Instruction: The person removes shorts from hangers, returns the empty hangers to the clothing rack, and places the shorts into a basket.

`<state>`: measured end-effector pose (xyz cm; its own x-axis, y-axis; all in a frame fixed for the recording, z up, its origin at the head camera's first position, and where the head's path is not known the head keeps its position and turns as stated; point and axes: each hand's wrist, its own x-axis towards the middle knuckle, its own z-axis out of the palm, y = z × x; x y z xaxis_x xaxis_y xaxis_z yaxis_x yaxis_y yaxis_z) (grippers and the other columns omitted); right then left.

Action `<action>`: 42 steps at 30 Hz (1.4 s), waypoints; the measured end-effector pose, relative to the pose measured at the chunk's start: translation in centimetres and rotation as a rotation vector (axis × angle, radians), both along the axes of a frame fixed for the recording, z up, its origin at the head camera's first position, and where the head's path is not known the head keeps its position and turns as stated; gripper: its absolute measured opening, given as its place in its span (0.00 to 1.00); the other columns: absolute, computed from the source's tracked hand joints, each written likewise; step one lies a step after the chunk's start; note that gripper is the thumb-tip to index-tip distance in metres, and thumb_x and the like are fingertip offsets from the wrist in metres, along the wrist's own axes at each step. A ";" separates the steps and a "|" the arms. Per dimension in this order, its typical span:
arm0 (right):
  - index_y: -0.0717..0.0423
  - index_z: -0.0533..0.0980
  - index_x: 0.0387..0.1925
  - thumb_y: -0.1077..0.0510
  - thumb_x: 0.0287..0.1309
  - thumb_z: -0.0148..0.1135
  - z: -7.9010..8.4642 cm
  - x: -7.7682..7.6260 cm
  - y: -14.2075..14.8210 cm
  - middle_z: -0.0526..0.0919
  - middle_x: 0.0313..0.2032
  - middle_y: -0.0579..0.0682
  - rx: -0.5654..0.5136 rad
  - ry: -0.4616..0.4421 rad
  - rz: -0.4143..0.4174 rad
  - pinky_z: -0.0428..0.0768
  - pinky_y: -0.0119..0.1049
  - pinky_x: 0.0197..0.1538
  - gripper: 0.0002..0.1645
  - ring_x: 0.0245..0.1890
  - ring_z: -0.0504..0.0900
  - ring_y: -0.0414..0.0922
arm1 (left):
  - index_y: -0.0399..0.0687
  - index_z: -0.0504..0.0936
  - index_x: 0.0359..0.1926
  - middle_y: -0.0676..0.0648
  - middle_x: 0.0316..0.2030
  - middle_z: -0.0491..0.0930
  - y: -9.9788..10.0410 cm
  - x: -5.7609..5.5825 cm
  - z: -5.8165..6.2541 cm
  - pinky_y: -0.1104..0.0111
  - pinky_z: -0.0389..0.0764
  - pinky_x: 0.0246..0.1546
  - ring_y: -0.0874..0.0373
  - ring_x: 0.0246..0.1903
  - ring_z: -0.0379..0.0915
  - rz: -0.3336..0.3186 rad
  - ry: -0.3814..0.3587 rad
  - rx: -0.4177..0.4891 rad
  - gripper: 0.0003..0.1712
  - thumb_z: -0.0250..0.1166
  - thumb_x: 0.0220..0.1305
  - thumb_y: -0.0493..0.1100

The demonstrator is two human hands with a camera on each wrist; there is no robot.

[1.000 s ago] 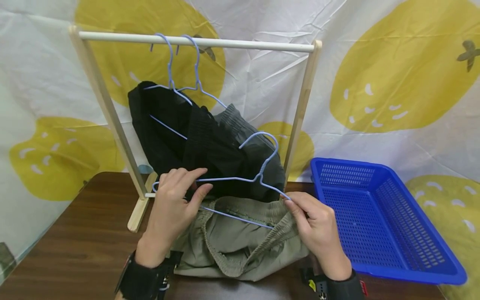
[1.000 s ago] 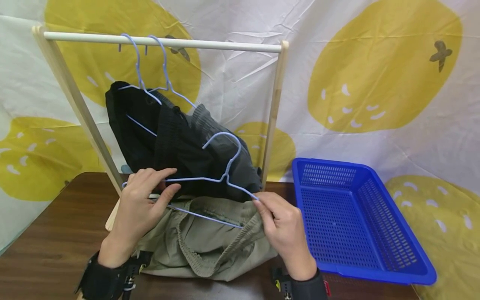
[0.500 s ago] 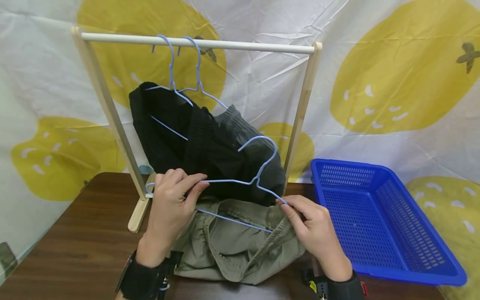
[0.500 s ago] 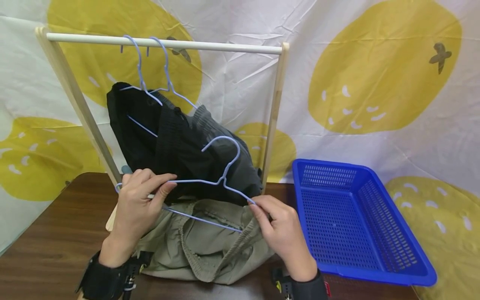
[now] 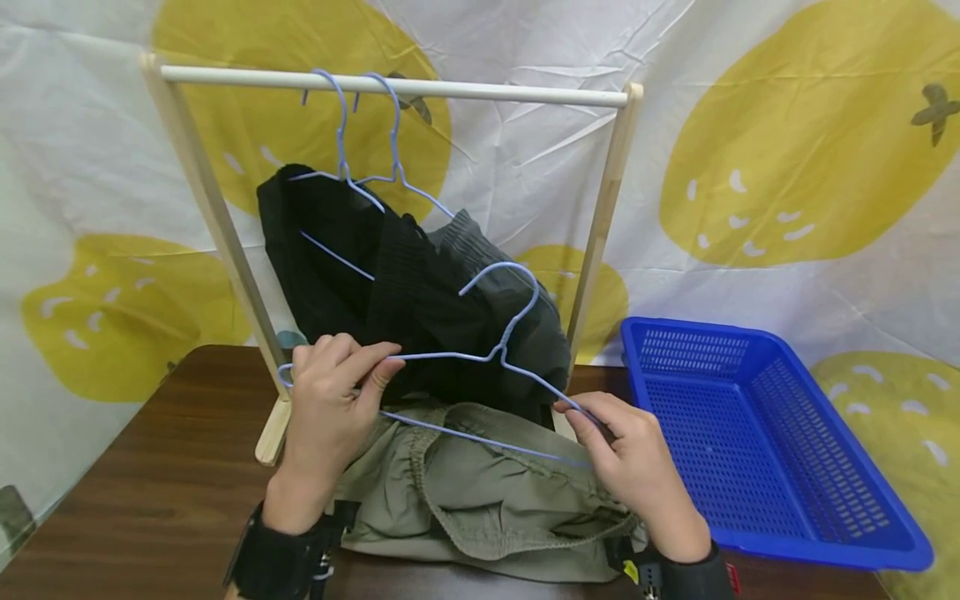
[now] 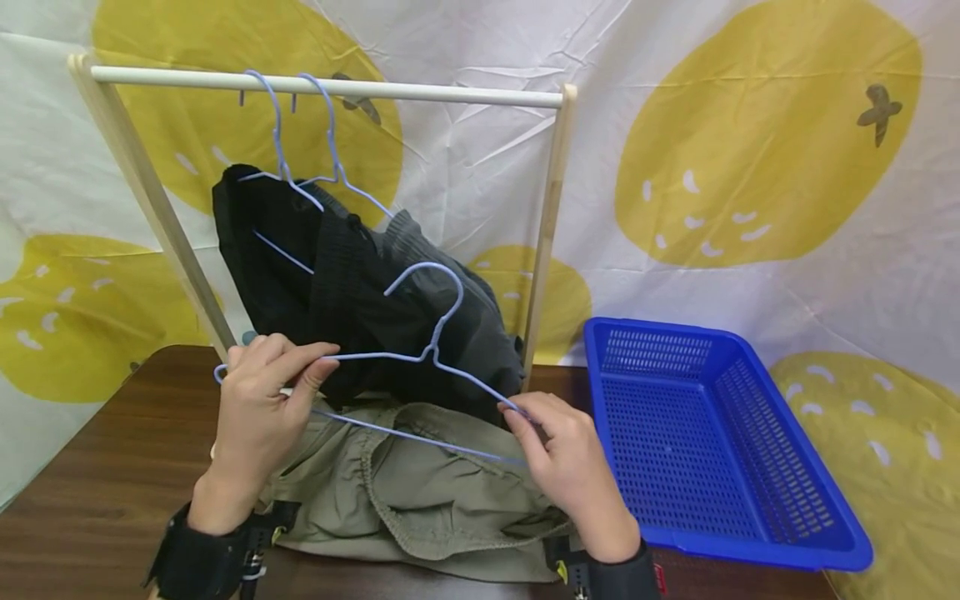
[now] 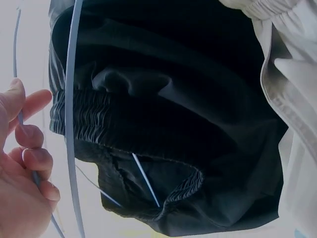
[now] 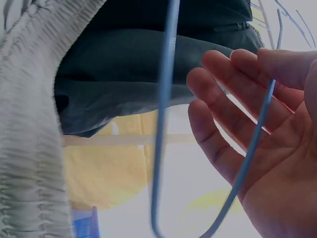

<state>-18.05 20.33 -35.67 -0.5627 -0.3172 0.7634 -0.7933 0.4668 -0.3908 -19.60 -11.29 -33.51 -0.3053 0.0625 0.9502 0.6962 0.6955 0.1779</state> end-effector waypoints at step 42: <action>0.58 0.85 0.35 0.74 0.69 0.57 0.5 0.3 1.5 0.83 0.24 0.47 -0.156 -0.118 0.063 0.76 0.26 0.20 0.14 0.22 0.79 0.37 | 0.38 0.88 0.47 0.41 0.28 0.75 -1.5 0.0 0.2 0.55 0.61 0.55 0.45 0.34 0.73 0.030 -0.102 0.173 0.33 0.60 0.73 0.66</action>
<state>-17.70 21.85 -35.17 -0.6339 -0.2373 0.7361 -0.7635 0.3441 -0.5465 -19.59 -12.78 -33.31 -0.3994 -0.1098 0.9102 0.6477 0.6688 0.3649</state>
